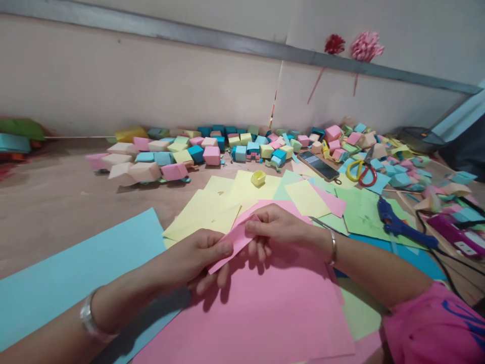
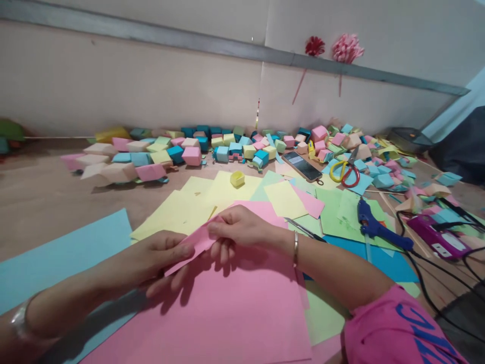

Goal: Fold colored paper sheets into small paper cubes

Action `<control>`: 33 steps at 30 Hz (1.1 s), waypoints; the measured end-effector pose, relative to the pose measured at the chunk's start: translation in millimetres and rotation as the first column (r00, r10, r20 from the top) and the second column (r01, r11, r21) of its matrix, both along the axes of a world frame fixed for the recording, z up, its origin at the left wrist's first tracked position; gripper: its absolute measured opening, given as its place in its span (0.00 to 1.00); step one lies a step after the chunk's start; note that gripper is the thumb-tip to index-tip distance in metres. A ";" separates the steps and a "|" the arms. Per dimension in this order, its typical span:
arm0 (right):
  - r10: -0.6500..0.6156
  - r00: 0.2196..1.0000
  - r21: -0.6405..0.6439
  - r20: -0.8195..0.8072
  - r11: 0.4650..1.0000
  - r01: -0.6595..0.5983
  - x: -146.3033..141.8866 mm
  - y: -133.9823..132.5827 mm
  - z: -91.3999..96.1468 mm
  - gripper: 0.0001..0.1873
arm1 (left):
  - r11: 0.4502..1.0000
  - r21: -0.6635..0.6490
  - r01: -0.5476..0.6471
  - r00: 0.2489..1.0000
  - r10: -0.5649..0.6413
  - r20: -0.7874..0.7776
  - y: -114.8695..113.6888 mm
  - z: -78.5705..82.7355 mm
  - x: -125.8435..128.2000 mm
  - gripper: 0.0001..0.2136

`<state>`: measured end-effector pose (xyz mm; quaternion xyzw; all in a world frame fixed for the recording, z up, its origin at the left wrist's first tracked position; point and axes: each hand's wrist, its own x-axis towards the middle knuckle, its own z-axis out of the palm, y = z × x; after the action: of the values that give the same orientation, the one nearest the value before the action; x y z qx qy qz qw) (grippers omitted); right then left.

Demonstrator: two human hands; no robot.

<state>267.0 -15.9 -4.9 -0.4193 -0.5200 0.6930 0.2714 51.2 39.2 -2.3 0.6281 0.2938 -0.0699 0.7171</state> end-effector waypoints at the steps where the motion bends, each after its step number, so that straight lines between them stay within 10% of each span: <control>1: -0.012 1.000 0.020 0.012 1.000 0.012 1.8 -0.1 2.3 0.20 | 1.000 -0.008 0.008 1.000 -0.008 0.007 2.4 0.4 -1.5 0.30; 10: -0.093 0.988 0.176 0.121 0.982 0.071 14.9 0.7 11.7 0.22 | 0.971 -0.225 0.074 0.988 -0.041 0.149 13.0 7.7 -5.6 0.18; 22: 0.072 0.996 0.183 0.058 0.980 -0.082 23.3 9.0 5.1 0.17 | 0.860 -0.473 0.194 0.950 -0.045 0.308 7.1 8.7 -12.0 0.32; 33: -0.256 0.964 0.212 0.074 0.948 0.236 7.0 6.4 -1.5 0.34 | 0.995 -0.073 -0.062 0.976 0.076 0.203 -12.6 13.5 4.1 0.19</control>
<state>274.0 -9.5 -6.5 -0.4856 -0.5440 0.5755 0.3701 55.4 26.6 11.2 0.5974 0.2370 0.0106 0.7660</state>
